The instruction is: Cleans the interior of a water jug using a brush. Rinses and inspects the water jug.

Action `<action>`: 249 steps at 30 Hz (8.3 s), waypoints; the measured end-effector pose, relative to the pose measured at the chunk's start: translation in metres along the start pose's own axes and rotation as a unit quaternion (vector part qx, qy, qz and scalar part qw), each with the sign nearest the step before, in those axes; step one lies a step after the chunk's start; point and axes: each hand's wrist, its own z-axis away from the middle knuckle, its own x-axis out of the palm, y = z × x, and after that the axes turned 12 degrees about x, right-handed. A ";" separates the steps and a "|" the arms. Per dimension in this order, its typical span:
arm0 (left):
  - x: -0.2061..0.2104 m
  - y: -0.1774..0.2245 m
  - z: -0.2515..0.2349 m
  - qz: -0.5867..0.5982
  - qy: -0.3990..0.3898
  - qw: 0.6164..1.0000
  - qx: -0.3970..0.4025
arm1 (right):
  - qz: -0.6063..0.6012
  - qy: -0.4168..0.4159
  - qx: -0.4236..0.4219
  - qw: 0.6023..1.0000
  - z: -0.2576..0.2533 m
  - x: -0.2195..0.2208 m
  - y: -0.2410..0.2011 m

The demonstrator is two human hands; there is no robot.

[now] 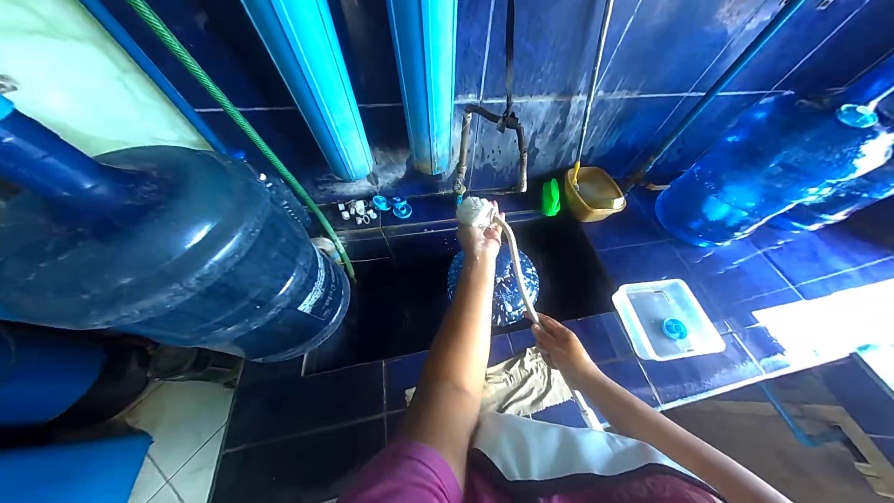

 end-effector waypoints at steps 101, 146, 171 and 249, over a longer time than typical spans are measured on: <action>-0.129 -0.020 0.164 -0.693 -0.565 0.322 0.311 | 0.092 -0.036 0.048 0.994 0.115 -0.160 0.091; -0.099 -0.010 0.116 -0.701 -0.643 0.230 0.205 | 0.025 -0.046 0.040 0.998 0.093 -0.122 0.091; -0.109 -0.023 0.105 -0.690 -0.610 0.271 0.279 | 0.365 0.116 -0.089 0.919 0.071 -0.147 0.067; -0.104 -0.021 0.159 -0.698 -0.682 0.137 0.168 | 0.121 0.040 -0.043 0.991 0.071 -0.088 0.096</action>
